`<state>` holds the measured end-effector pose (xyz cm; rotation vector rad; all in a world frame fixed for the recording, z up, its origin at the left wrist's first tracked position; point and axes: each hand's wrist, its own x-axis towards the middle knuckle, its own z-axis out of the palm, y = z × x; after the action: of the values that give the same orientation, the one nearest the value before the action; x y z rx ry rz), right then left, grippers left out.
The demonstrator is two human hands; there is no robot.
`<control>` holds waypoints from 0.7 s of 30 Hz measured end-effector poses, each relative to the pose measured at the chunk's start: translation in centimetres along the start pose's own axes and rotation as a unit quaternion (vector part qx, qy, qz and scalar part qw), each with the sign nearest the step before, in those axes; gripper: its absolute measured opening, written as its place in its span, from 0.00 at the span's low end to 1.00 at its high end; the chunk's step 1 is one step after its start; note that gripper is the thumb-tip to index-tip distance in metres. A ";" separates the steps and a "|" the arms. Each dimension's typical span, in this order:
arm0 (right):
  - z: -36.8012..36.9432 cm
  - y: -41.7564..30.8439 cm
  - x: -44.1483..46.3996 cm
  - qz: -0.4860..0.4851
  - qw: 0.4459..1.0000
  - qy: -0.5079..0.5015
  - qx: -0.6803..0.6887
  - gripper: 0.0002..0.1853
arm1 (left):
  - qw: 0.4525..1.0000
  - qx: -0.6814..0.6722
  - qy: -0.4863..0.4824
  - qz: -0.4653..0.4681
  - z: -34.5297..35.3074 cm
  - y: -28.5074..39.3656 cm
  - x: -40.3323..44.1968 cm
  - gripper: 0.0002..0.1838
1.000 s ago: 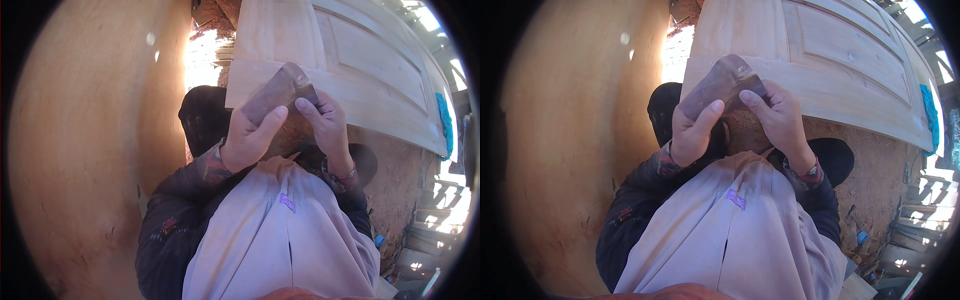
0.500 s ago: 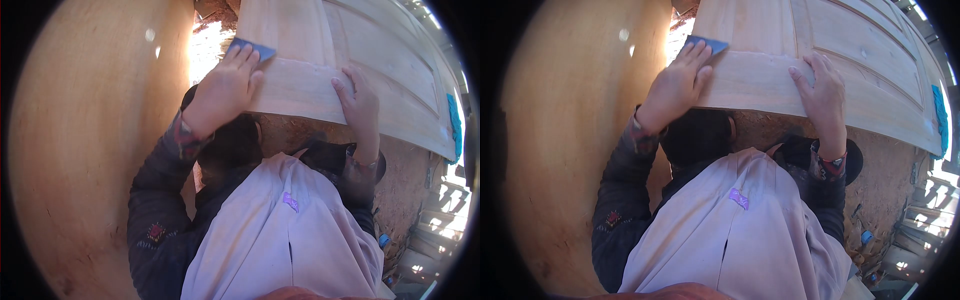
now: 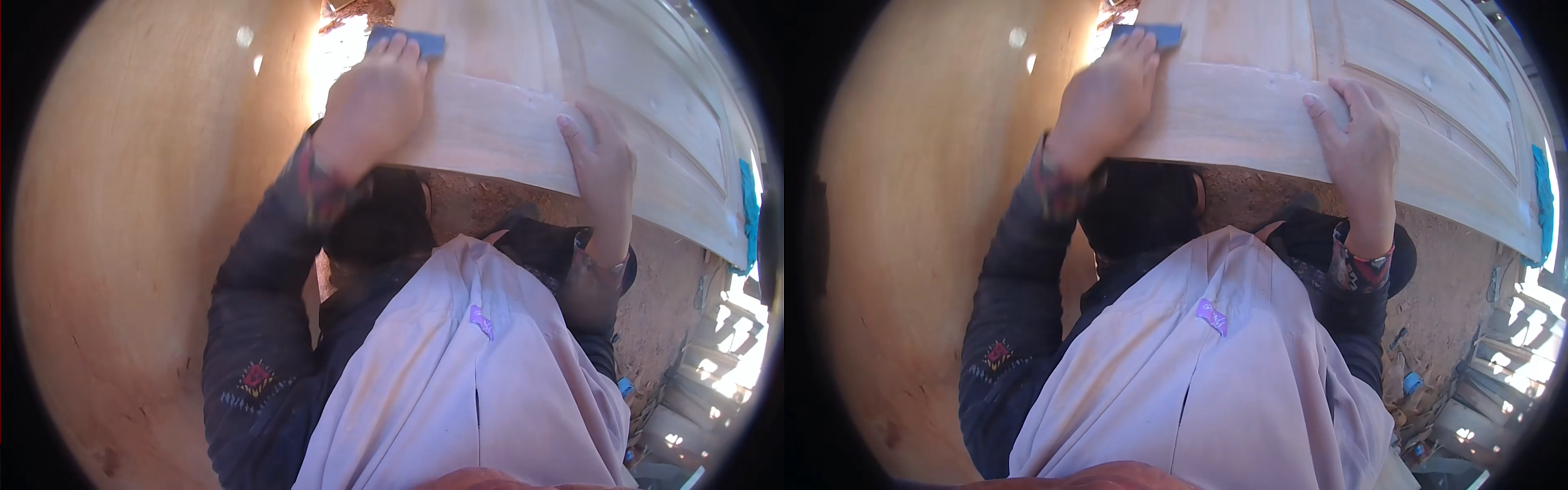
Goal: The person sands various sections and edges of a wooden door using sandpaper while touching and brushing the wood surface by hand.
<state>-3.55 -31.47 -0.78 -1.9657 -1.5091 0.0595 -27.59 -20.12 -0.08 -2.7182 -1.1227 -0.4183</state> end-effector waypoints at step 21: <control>0.1 0.7 -0.2 -0.011 1.000 0.017 0.000 0.20 | 0.998 -0.030 0.031 0.055 -1.8 5.2 -5.1 0.18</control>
<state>-3.05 -31.65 -1.30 -1.9401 -1.5095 0.0174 -27.66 -27.60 -0.29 -2.7815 -0.9533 -0.5252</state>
